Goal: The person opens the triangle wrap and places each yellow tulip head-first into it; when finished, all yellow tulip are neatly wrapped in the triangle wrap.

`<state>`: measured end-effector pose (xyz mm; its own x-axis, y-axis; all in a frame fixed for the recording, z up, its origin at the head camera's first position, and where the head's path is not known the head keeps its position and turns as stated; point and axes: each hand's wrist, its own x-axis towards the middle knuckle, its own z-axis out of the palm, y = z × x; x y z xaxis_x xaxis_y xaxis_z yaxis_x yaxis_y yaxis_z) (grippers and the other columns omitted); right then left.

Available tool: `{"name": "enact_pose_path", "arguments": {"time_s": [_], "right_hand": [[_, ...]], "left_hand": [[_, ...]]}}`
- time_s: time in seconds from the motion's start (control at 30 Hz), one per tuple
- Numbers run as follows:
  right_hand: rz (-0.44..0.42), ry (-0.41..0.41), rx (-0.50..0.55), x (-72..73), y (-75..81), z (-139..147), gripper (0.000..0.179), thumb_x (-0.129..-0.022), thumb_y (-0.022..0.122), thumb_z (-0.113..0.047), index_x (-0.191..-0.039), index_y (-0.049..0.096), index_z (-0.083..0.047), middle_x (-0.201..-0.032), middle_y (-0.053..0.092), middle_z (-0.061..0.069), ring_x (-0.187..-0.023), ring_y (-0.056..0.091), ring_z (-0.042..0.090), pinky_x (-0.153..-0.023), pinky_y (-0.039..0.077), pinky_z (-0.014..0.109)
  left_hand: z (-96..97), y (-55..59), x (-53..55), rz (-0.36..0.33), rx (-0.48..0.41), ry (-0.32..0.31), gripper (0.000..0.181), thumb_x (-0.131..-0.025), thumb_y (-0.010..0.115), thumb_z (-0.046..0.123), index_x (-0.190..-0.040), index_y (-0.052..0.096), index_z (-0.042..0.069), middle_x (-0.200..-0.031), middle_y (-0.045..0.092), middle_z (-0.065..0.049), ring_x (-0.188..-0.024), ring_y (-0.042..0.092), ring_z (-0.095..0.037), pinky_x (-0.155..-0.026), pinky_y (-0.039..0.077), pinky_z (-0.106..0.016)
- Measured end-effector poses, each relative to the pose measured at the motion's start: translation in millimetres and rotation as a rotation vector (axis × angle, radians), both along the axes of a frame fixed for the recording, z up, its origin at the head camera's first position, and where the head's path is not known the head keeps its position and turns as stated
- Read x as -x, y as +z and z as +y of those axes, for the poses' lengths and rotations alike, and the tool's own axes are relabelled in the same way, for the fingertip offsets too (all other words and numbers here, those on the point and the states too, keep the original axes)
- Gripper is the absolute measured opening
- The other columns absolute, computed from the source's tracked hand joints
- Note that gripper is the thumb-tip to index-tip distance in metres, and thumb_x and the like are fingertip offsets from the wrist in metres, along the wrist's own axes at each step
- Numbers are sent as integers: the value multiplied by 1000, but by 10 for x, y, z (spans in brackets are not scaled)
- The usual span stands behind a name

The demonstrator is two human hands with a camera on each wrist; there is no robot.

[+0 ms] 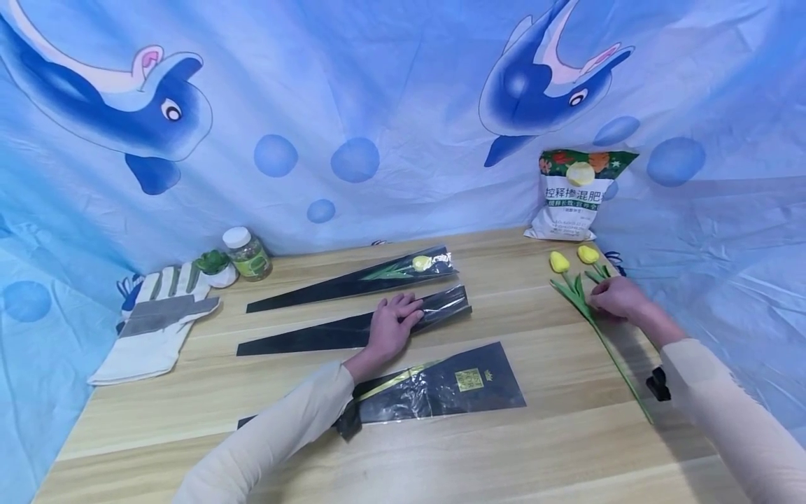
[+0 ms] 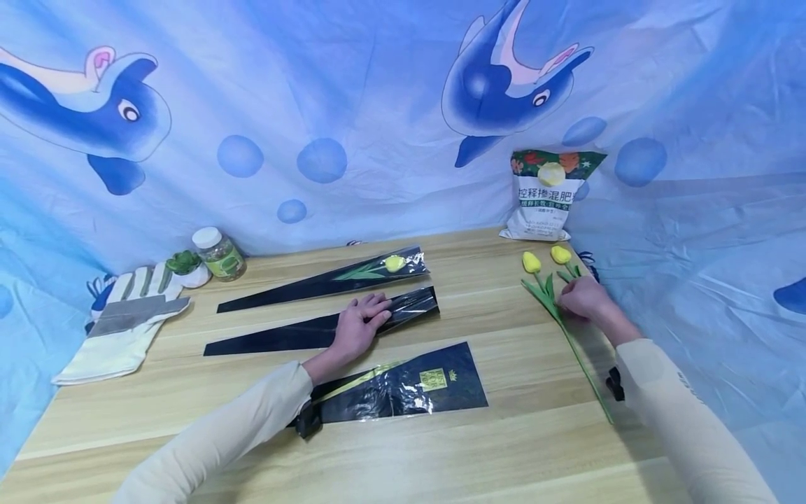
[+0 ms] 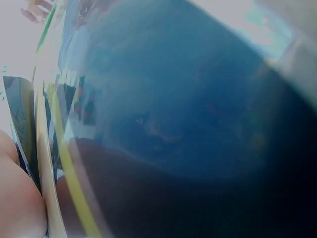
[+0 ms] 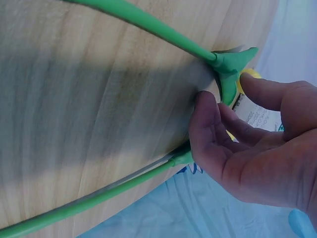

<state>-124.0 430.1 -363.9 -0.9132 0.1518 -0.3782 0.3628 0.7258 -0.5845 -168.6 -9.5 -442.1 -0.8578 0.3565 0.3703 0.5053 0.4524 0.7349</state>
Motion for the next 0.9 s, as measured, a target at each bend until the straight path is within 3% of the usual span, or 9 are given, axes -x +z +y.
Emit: {"name": "enact_pose_path", "arguments": {"time_s": [0.37,0.6,0.9], "right_hand": [[-71,-81,50,46,-40,-80,39,-92,66,-13,-115,50,14,-83,58,10,-69,59,18,-60,55,37],[-77,-58,28,62,-42,-113,35,-91,67,-15,-110,51,11,-78,56,9,-66,58,17,-58,55,36],[-70,-86,70,42,-54,-145,40,-91,69,-14,-112,46,12,-93,51,16,-72,58,18,-62,56,36]], "left_hand": [[-5,5,-11,0,-9,2,28,-92,71,10,-118,72,-1,-130,61,-24,-129,50,-45,-113,22,-63],[-6,-8,1,5,-10,4,27,-93,71,10,-117,72,-1,-129,62,-24,-128,51,-45,-112,24,-63],[-7,-12,2,-9,-7,8,27,-93,70,10,-118,72,0,-130,62,-24,-129,50,-44,-113,22,-62]]}}
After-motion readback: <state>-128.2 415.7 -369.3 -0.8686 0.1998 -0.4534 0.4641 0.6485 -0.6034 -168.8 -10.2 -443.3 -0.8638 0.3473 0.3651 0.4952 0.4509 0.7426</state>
